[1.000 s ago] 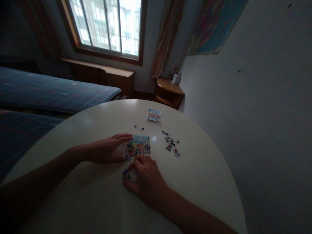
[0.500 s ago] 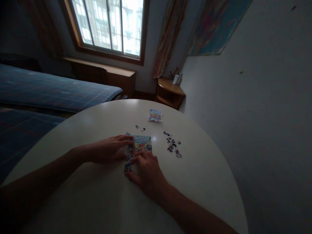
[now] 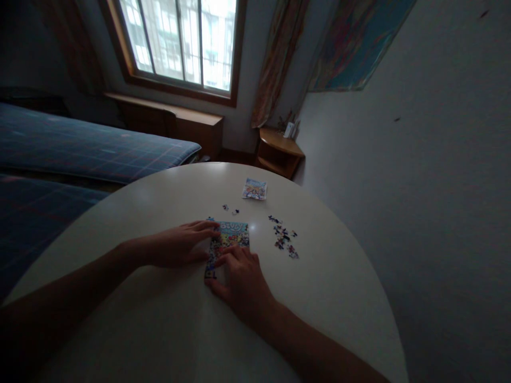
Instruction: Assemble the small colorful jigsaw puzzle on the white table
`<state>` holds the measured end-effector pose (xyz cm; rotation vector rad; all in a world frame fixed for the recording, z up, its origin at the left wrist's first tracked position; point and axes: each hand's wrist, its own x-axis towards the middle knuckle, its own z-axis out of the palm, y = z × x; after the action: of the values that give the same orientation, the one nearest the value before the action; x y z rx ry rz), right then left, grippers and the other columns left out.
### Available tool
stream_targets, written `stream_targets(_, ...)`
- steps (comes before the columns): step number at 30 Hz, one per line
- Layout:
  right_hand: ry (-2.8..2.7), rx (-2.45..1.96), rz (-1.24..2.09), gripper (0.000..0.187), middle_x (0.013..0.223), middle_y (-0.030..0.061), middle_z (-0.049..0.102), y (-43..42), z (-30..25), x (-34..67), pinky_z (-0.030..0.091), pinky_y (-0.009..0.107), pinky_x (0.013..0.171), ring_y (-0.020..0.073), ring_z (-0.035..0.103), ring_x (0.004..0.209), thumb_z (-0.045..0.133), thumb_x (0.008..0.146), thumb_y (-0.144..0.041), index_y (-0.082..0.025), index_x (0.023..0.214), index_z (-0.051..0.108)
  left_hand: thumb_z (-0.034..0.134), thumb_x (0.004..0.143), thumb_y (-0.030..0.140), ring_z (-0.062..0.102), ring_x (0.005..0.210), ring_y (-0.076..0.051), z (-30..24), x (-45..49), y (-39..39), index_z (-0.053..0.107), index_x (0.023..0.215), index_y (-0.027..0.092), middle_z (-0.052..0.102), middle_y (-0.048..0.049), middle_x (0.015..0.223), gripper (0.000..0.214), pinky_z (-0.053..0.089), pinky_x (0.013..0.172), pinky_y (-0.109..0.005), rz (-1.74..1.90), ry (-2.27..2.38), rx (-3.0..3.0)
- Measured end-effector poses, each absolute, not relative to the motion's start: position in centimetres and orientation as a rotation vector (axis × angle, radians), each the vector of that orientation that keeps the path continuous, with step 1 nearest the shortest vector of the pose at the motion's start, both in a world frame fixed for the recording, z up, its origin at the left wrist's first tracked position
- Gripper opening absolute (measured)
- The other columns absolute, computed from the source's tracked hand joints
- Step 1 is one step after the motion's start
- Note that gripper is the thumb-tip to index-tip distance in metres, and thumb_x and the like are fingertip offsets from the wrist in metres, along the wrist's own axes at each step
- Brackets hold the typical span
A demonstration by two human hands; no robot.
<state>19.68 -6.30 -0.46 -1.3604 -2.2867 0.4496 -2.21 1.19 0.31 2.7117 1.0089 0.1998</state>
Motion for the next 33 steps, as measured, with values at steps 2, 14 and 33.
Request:
stream_targets(2, -2.290, -1.372, 0.435, 0.027, 0.113, 0.0052, 0.065, -6.3, -0.4, 19.7, 0.040, 0.045, 0.096, 0.0268, 0.056, 0.110, 0.081, 0.075, -0.029, -0.021, 0.096, 0.065, 0.058, 0.092, 0.041, 0.040, 0.139, -0.029, 0.3, -2.2, 1.2, 0.046, 0.138, 0.020, 0.042, -0.0131, 0.151, 0.052, 0.035, 0.113, -0.044, 0.199, 1.008, 2.715)
stream_targets(14, -2.323, -1.322, 0.272, 0.030, 0.113, 0.0060, 0.066, -6.6, -0.5, 19.7, 0.038, 0.041, 0.092, 0.0261, 0.057, 0.109, 0.079, 0.078, -0.031, -0.022, 0.103, 0.066, 0.059, 0.091, 0.040, 0.042, 0.138, -0.031, 0.6, -2.0, 1.0, 0.048, 0.137, 0.022, 0.043, -0.0124, 0.150, 0.050, 0.037, 0.112, -0.047, 0.190, 1.051, 2.698)
stream_targets(33, -2.797, -1.096, -0.067, 0.047, 0.122, 0.0135, 0.063, -9.0, 1.0, 19.9, 0.047, 0.043, 0.089, 0.0289, 0.054, 0.109, 0.060, 0.092, -0.042, -0.010, 0.126, 0.056, 0.066, 0.083, 0.052, 0.042, 0.137, -0.032, -0.7, -2.1, 1.1, 0.048, 0.138, 0.022, 0.045, -0.0141, 0.149, 0.064, 0.039, 0.112, -0.047, 0.318, 1.040, 2.725)
